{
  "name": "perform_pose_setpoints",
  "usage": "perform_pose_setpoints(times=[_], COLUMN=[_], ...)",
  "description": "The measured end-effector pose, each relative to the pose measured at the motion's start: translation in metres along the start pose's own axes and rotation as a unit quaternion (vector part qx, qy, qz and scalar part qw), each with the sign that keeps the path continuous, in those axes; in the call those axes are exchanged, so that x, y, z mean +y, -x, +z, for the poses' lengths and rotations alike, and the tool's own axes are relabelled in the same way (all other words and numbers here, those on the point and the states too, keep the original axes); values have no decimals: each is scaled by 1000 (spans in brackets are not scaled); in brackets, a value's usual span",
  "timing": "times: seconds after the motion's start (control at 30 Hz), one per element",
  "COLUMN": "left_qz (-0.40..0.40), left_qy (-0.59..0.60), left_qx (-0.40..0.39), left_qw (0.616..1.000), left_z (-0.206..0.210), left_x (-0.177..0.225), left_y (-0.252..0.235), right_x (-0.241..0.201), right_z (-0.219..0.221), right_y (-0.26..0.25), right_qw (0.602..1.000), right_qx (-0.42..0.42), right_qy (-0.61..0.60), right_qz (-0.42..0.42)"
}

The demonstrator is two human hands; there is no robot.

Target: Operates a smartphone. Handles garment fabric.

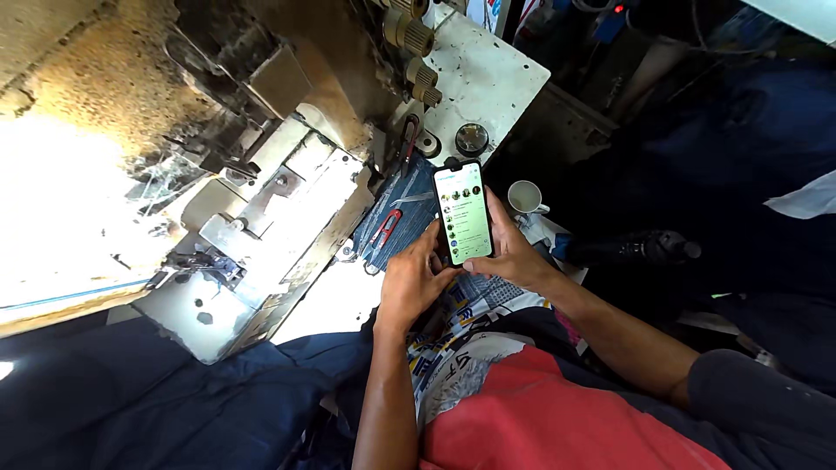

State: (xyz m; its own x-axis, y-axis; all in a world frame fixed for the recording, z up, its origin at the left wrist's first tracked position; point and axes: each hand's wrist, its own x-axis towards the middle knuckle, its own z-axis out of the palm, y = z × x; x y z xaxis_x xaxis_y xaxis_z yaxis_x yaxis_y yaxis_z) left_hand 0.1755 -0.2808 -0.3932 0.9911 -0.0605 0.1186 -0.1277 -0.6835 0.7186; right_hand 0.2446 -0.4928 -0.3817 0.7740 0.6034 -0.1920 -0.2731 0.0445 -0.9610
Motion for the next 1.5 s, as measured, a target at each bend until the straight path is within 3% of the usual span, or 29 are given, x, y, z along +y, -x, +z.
perform_pose_setpoints(times=[1.5], left_qz=[-17], left_qy=[27], left_qx=[-19], left_qw=[999], left_z=[-2], left_x=[-1], left_y=[-1], right_x=[1], right_z=[-6], right_y=[0], right_qw=[999], right_qx=[-29], right_qy=[-12], right_qz=[-25])
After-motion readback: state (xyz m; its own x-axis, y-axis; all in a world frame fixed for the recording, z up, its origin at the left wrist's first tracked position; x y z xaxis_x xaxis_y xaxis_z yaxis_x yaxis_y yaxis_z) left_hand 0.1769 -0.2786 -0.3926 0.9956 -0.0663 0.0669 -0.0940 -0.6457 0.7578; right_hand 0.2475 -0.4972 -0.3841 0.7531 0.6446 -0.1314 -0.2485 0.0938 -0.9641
